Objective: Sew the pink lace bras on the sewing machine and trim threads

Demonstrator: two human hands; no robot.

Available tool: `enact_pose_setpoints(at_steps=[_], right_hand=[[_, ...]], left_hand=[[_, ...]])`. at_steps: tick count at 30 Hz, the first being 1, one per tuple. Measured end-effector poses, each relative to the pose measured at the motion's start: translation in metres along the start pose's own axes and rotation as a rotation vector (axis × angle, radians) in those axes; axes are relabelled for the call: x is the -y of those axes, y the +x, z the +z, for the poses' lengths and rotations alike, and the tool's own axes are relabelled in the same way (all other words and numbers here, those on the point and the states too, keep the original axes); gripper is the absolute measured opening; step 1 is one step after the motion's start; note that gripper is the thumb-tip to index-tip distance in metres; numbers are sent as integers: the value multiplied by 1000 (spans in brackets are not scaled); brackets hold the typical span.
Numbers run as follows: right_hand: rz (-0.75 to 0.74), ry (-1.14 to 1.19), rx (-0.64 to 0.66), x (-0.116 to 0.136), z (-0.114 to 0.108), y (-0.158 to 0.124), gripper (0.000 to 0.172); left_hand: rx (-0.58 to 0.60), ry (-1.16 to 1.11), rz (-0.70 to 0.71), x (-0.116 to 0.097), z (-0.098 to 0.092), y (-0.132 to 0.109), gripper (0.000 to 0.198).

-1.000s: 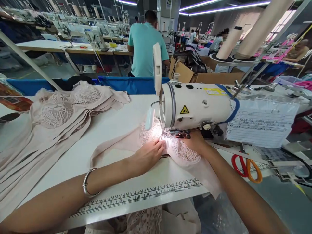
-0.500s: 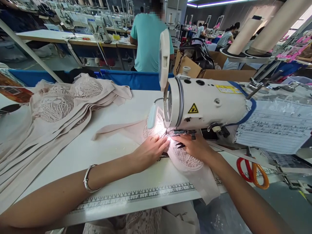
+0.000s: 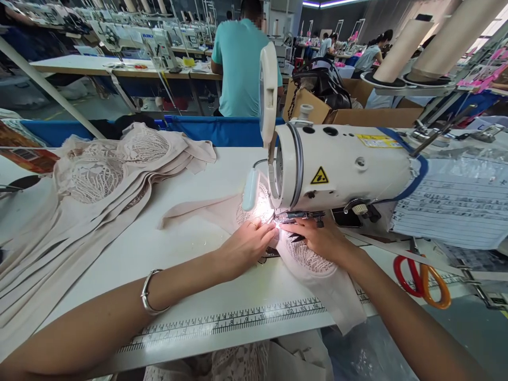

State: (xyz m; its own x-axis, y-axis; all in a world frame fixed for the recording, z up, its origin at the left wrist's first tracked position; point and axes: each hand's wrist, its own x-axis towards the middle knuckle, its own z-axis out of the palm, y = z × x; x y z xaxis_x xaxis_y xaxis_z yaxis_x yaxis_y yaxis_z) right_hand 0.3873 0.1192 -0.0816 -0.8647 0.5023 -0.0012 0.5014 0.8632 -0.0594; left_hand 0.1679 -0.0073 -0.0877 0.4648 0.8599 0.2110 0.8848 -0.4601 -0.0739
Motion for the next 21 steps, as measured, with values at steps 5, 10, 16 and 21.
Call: enact_pose_setpoints(at_steps=[5, 10, 16, 21], right_hand=[[8, -13, 12, 5, -1, 1, 71], [-19, 30, 17, 8, -2, 2, 74], [6, 47, 17, 13, -5, 1, 66], [160, 47, 60, 20, -7, 4, 46]], left_hand=[[-29, -23, -15, 8, -4, 1, 23], [-13, -75, -24, 18, -6, 2, 26], [-54, -149, -42, 30, 6, 4, 45], [-81, -201, -29, 38, 10, 6, 42]])
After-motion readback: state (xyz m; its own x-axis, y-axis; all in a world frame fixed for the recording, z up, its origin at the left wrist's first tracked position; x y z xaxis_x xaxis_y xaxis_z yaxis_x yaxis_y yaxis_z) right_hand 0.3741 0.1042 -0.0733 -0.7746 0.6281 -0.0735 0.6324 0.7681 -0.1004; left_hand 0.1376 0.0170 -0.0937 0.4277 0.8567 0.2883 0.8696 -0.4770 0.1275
